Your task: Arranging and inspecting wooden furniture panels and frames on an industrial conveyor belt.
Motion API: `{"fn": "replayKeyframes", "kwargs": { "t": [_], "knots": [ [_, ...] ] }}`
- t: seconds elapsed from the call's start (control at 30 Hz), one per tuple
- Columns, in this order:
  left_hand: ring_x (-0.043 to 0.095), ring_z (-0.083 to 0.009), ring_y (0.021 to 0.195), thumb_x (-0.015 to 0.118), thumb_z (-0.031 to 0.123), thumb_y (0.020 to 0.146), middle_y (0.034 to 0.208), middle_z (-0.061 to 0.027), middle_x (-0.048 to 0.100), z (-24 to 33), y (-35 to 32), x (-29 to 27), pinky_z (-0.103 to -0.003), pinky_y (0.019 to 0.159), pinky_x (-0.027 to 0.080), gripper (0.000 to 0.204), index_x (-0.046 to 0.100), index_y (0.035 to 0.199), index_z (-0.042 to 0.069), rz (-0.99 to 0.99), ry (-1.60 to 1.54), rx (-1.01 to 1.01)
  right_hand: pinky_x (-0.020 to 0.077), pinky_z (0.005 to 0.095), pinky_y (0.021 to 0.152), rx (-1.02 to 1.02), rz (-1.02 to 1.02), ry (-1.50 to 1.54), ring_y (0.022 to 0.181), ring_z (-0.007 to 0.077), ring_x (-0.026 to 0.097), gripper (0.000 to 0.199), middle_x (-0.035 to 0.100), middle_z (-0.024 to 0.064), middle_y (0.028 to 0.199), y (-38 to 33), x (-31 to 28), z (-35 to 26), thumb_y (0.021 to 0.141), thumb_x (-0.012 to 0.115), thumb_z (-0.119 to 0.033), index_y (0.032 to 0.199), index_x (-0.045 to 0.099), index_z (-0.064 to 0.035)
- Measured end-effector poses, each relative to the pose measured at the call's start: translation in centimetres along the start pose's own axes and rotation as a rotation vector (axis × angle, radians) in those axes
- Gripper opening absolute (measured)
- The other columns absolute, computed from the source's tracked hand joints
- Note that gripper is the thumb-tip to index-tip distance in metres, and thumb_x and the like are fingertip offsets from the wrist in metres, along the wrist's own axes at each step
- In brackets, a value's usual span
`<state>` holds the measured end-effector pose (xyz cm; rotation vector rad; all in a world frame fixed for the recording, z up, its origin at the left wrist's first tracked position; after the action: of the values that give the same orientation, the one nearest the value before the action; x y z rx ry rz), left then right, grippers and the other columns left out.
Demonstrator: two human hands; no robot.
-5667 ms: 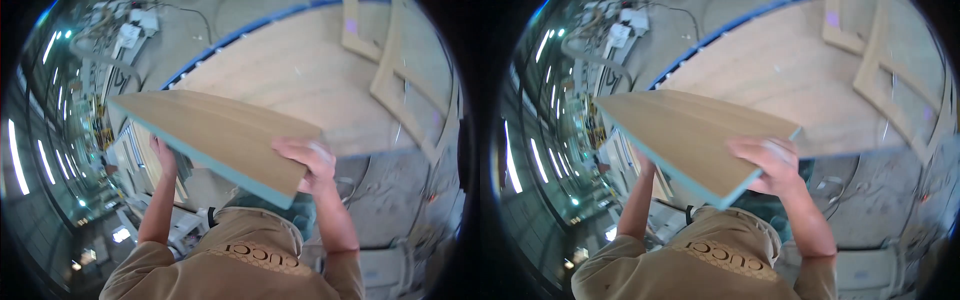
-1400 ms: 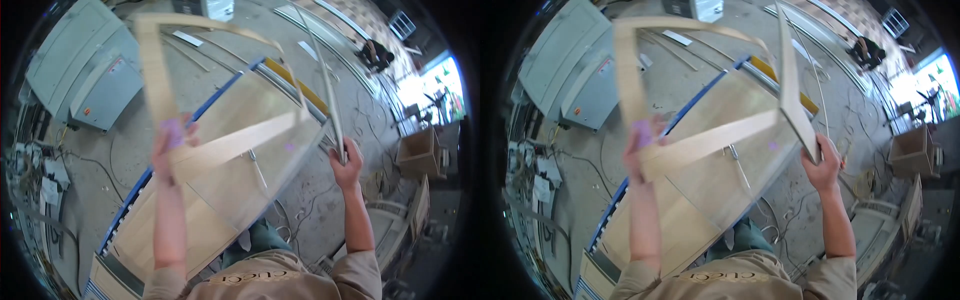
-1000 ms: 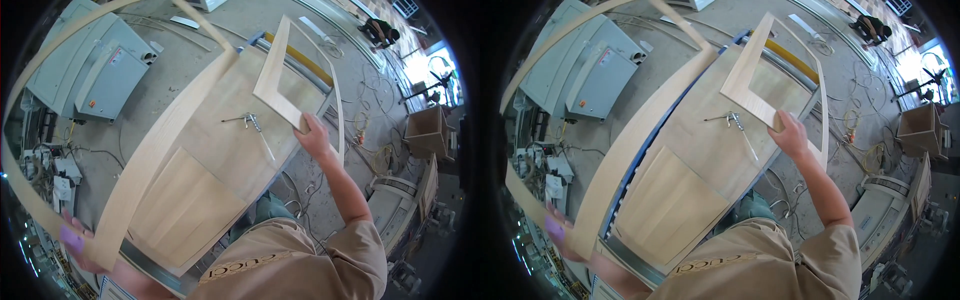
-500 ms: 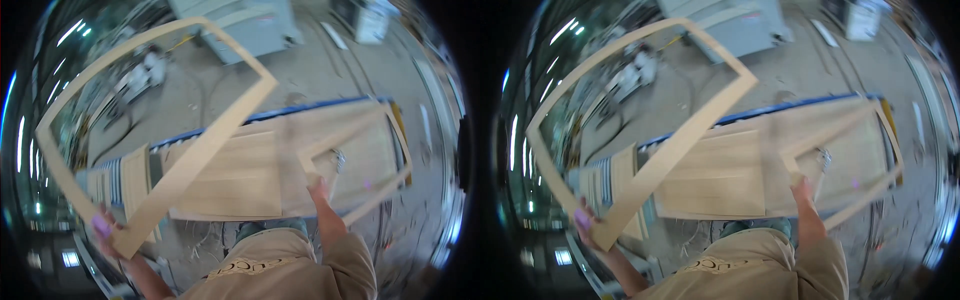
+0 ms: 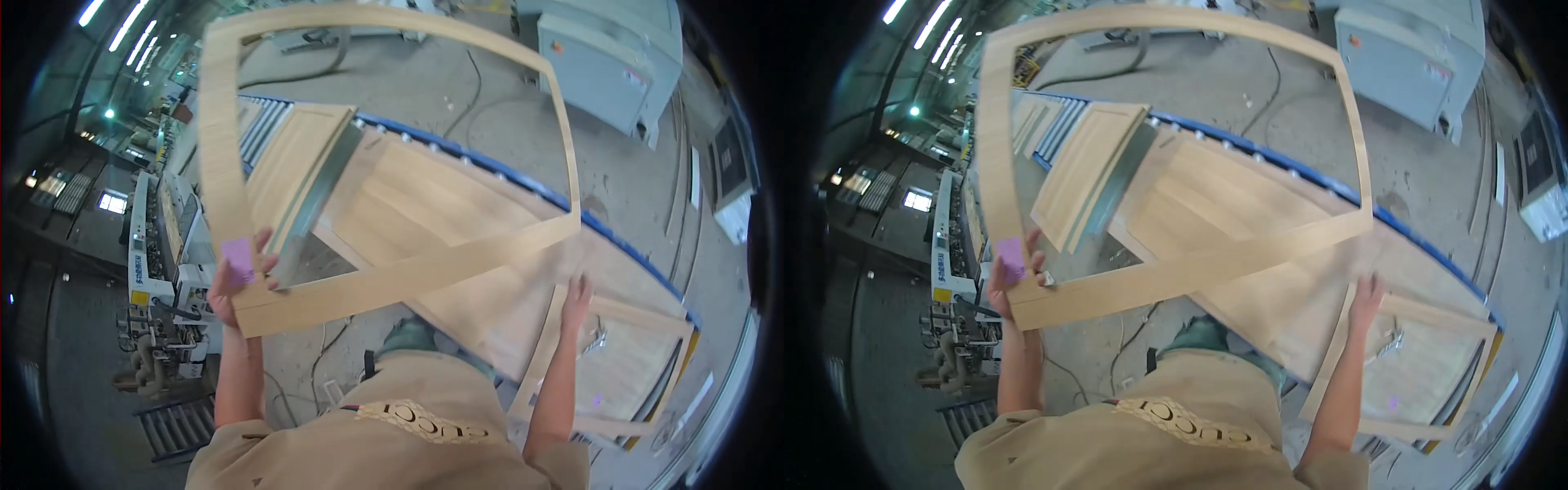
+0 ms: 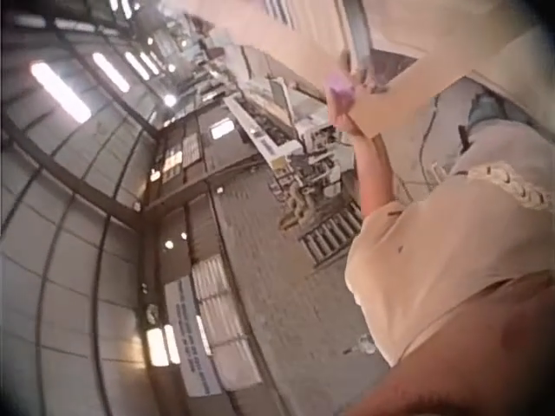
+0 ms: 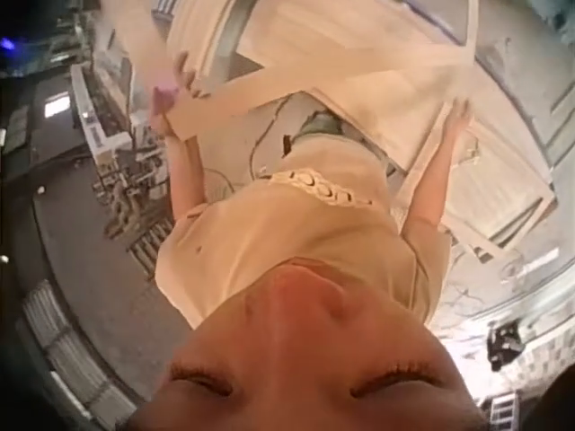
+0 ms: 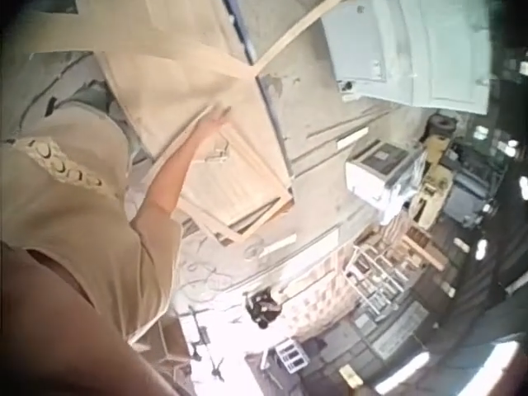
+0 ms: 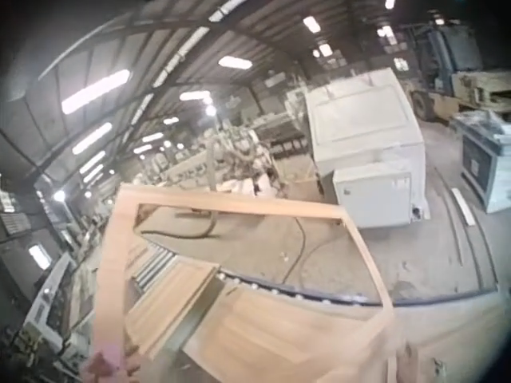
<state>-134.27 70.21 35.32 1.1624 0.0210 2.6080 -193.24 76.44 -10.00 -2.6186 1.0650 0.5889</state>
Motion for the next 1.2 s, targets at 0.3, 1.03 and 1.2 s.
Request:
{"fn": "replayKeyframes", "kwargs": {
  "t": [0.3,1.03,1.2],
  "knots": [
    [0.061,-0.0531,0.132,0.038,0.039,0.114,0.171,-0.0371,0.022,4.7,-1.1,-5.4,-0.064,0.096,0.061,0.078,0.008,0.167,-0.011,-0.044,0.102,-0.19,0.0462,0.0359,0.109,0.403,-0.354,0.441,0.129,0.0233,0.061,0.066,0.064,0.0105,0.145,8.5,-0.6,0.7,0.11,0.059,-0.046,0.158,0.05,-0.0017],
    [0.064,-0.0327,0.121,0.09,0.036,0.084,0.135,-0.0208,0.06,-14.2,25.8,-68.6,-0.043,0.103,0.053,0.066,0.068,0.132,-0.003,0.158,1.792,-0.599,0.0542,0.0315,0.091,0.574,0.305,-0.052,0.105,0.0165,0.066,0.051,0.072,0.0079,0.123,-18.3,22.6,7.5,0.1,0.078,-0.022,0.145,0.066,-0.0031],
    [0.062,-0.0378,0.116,0.089,0.034,0.085,0.13,-0.0242,0.058,-15.5,25.0,-74.1,-0.045,0.101,0.052,0.07,0.065,0.139,-0.003,0.128,1.988,-0.264,0.0551,0.04,0.1,0.448,0.247,-0.424,0.119,0.0284,0.065,0.057,0.061,0.0156,0.141,-17.8,25.6,8.6,0.096,0.082,-0.03,0.144,0.067,-0.0026]
  ]
}}
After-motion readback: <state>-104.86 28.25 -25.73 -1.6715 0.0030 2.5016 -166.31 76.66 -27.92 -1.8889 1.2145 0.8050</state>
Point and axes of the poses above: each hand's wrist, its own y-axis towards the middle knuckle, its own x-axis out of the palm, z = x × y, the point moved 3 cm from there along y, towards the middle knuckle
